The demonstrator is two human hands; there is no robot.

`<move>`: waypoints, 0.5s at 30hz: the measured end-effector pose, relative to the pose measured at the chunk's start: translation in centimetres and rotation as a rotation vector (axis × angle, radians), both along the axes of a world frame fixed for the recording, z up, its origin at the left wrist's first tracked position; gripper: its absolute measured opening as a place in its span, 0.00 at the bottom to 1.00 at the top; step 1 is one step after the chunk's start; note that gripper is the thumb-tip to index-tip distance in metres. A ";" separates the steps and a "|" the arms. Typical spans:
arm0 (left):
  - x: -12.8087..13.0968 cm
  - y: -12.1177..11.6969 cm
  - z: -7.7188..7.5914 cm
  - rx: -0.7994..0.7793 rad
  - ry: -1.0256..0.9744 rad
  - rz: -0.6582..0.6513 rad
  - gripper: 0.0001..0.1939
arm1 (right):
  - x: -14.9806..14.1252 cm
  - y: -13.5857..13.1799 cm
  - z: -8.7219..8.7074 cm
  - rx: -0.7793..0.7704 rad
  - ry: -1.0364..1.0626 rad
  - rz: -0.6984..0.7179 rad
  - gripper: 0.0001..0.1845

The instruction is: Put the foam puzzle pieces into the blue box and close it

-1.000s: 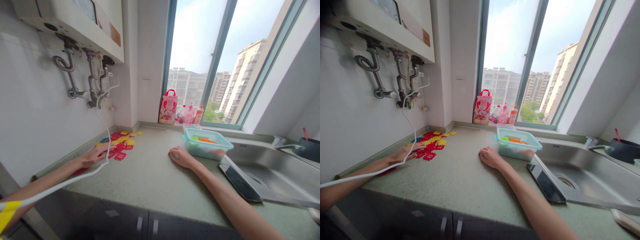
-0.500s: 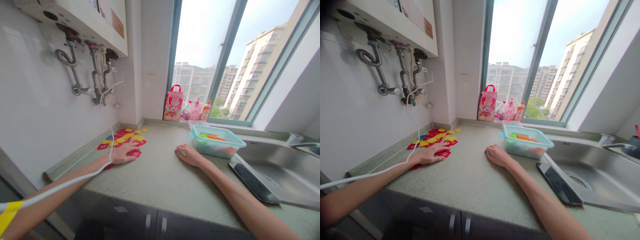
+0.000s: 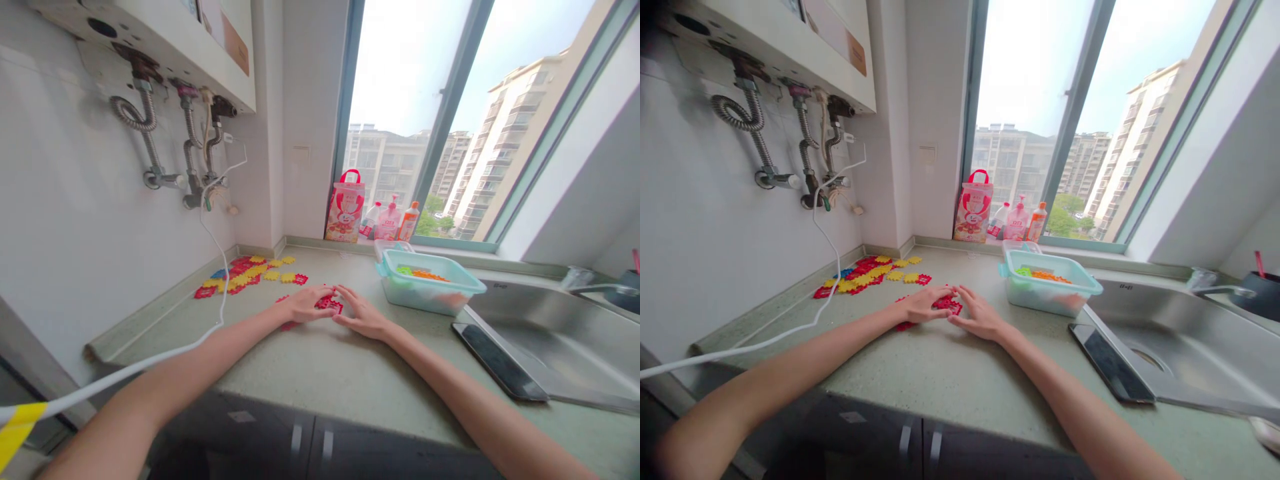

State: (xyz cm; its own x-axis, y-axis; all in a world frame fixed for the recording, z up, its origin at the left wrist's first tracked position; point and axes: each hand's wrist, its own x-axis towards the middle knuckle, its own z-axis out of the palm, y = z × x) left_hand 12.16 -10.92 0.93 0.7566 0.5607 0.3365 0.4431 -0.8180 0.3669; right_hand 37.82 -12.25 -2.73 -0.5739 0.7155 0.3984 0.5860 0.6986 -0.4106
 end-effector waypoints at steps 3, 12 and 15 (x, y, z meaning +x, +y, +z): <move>2.6 0.6 0.1 0.111 -0.188 0.015 0.31 | -0.5 -0.2 -0.1 0.024 0.033 0.032 0.60; -4.6 5.1 1.8 0.133 -0.433 0.335 0.31 | -0.6 3.4 0.4 -0.073 -0.124 -0.107 0.57; -9.2 6.1 1.3 0.191 -0.104 0.341 0.23 | -1.3 5.6 0.8 -0.056 -0.122 -0.085 0.49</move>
